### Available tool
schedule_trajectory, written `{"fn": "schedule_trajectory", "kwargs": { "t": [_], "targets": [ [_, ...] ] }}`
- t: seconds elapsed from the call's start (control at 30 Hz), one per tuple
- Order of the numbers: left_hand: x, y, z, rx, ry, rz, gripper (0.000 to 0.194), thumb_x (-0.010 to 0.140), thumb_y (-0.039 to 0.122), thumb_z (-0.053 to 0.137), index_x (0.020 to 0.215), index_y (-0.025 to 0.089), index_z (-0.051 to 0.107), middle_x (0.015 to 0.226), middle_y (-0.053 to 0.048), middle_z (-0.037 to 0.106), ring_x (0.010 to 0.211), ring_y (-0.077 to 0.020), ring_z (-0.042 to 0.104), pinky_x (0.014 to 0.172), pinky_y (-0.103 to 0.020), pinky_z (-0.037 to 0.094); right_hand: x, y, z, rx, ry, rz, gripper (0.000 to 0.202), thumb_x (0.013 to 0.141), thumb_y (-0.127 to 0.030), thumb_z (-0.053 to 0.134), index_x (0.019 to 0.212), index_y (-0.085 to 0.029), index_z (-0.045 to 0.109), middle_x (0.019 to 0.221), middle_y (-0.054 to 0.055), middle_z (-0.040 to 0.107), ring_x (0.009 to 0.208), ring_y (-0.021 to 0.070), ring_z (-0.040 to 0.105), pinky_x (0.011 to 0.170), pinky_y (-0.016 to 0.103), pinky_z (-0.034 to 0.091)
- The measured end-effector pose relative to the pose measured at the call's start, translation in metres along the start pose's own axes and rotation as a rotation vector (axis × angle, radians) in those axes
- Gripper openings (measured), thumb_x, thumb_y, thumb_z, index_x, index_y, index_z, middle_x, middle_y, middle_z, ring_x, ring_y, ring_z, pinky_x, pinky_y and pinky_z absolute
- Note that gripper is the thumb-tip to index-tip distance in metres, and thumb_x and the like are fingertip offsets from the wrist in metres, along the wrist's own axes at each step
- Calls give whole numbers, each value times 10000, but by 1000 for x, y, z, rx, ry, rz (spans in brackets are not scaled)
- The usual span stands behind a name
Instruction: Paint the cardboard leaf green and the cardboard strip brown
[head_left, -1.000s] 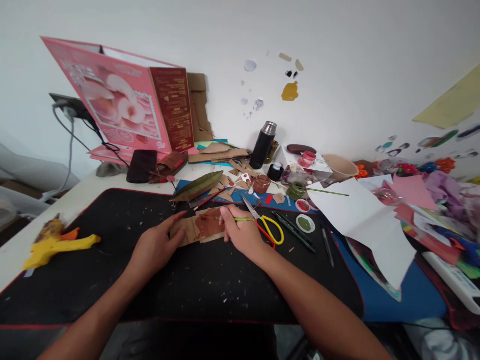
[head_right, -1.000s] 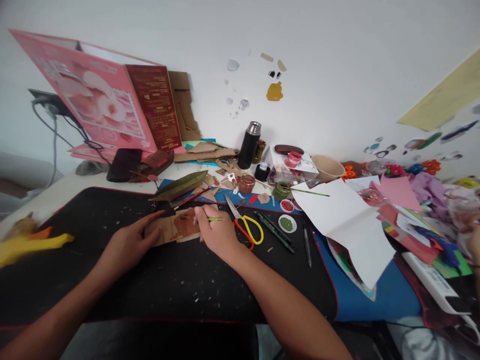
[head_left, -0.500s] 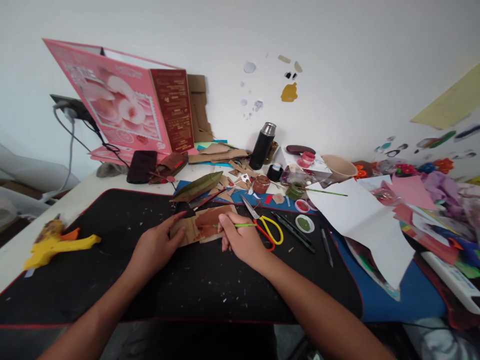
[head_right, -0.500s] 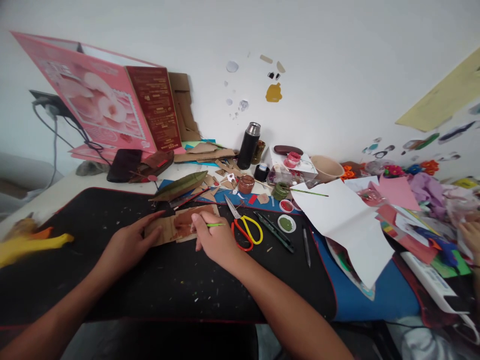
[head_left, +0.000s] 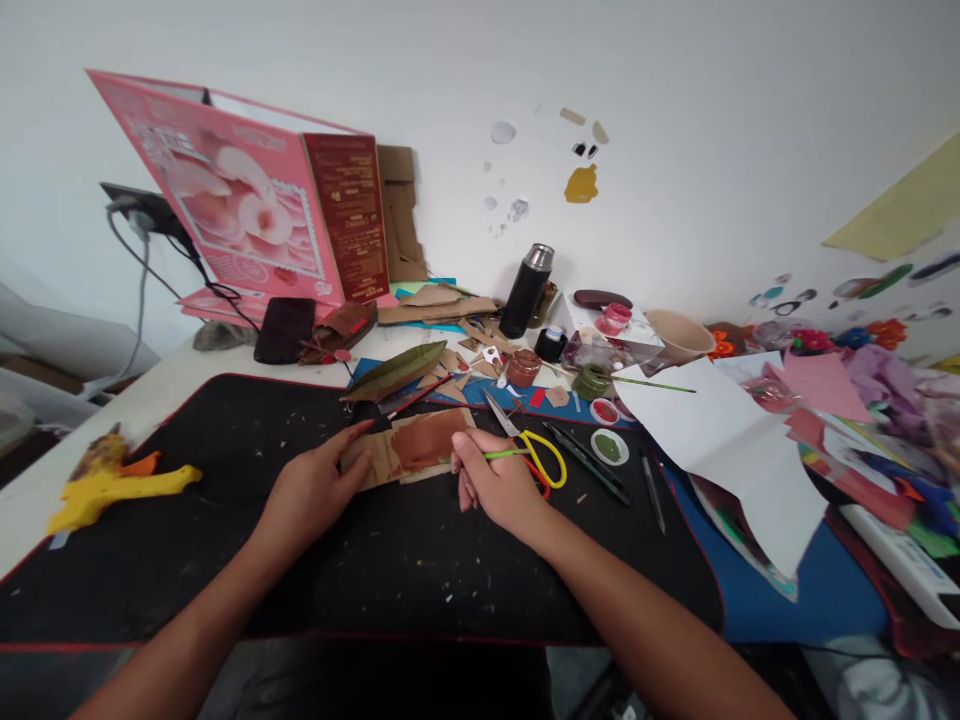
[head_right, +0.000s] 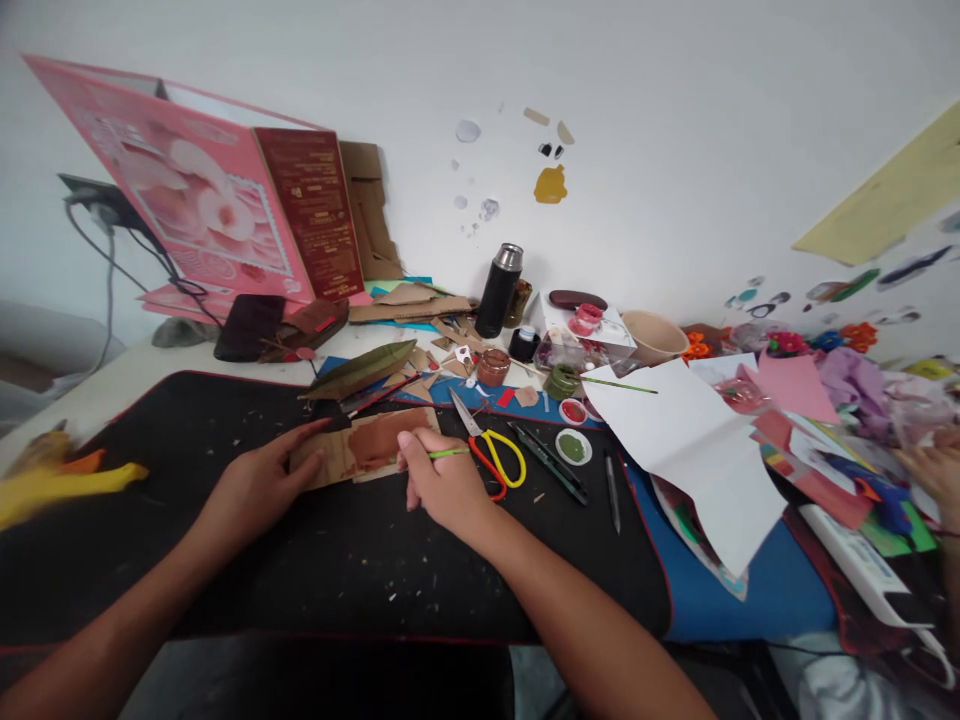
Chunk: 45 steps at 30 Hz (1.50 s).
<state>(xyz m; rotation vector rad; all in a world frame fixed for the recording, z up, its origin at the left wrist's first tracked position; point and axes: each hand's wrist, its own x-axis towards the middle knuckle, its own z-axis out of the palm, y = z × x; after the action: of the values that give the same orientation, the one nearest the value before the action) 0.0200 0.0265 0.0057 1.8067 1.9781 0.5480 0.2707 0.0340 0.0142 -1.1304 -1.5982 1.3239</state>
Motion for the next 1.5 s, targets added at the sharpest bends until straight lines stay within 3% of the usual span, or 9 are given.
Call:
{"fn": "schedule_trajectory", "kwargs": {
  "t": [0.13, 0.27, 0.5, 0.73, 0.9, 1.03, 1.1, 1.27, 1.5],
  "targets": [
    [0, -1, -1, 1, -5, 4, 661, 920, 494, 459, 1454, 180, 688, 698, -40, 759, 633, -268, 705, 633, -326, 488, 8, -2, 15, -11, -18, -39, 499, 1083, -631, 462, 814, -228, 580, 485, -75, 515, 420, 118, 571, 490, 211, 425],
    [1, -5, 2, -58, 21, 38, 649, 943, 493, 417, 1430, 175, 704, 980, -92, 846, 842, -286, 783, 739, -334, 551, 11, -1, 21, -62, -46, -90, 483, 1106, -587, 437, 823, -227, 591, 492, -72, 527, 429, 114, 575, 521, 214, 444],
    [2, -11, 8, -47, 47, 35, 606, 953, 477, 439, 1427, 218, 714, 954, -77, 852, 831, -294, 792, 728, -334, 552, 0, 2, 2, -35, -44, -8, 532, 1075, -664, 452, 810, -226, 599, 474, -71, 510, 416, 121, 572, 477, 212, 414],
    [1, -9, -3, -283, 56, 40, 607, 921, 559, 531, 1361, 203, 751, 1189, -95, 829, 1030, -313, 768, 829, -345, 599, 0, -12, -12, 110, 154, -36, 579, 996, -766, 515, 809, -222, 589, 486, -63, 510, 406, 129, 566, 399, 206, 385],
    [-3, -6, -19, -756, -45, -142, 772, 818, 637, 727, 1438, 181, 678, 686, 4, 688, 494, -159, 555, 419, -240, 419, 0, -22, -25, 196, 299, -75, 554, 977, -749, 576, 818, -218, 589, 535, -50, 538, 432, 128, 588, 403, 208, 405],
    [-3, 4, -30, -1162, 80, -244, 908, 719, 458, 887, 1537, 248, 554, 683, 63, 634, 412, -83, 474, 362, -183, 350, 0, -18, -31, 189, 393, -105, 513, 993, -708, 590, 883, -210, 648, 560, -40, 560, 447, 130, 576, 403, 216, 418],
    [-1, 12, -34, -1311, 132, -251, 837, 686, 322, 910, 1461, 261, 602, 745, 56, 673, 431, -82, 547, 372, -167, 389, 1, -14, -31, 177, 393, -101, 520, 995, -707, 587, 907, -202, 676, 567, -31, 570, 448, 130, 567, 402, 218, 421],
    [0, 37, -30, -1542, 93, -339, 286, 646, 109, 878, 885, 154, 728, 768, -6, 715, 583, -134, 708, 457, -164, 516, 6, -8, -20, 220, 342, -64, 546, 953, -722, 634, 880, -185, 698, 620, -23, 568, 455, 118, 574, 383, 207, 402],
    [-4, 70, -9, -1646, -33, -377, 224, 642, 126, 907, 788, 147, 739, 798, -56, 750, 707, -170, 722, 617, -233, 596, 16, -11, -6, 267, 267, -81, 506, 924, -698, 686, 920, -192, 702, 754, -3, 611, 496, 104, 572, 396, 202, 401]
  ]
}}
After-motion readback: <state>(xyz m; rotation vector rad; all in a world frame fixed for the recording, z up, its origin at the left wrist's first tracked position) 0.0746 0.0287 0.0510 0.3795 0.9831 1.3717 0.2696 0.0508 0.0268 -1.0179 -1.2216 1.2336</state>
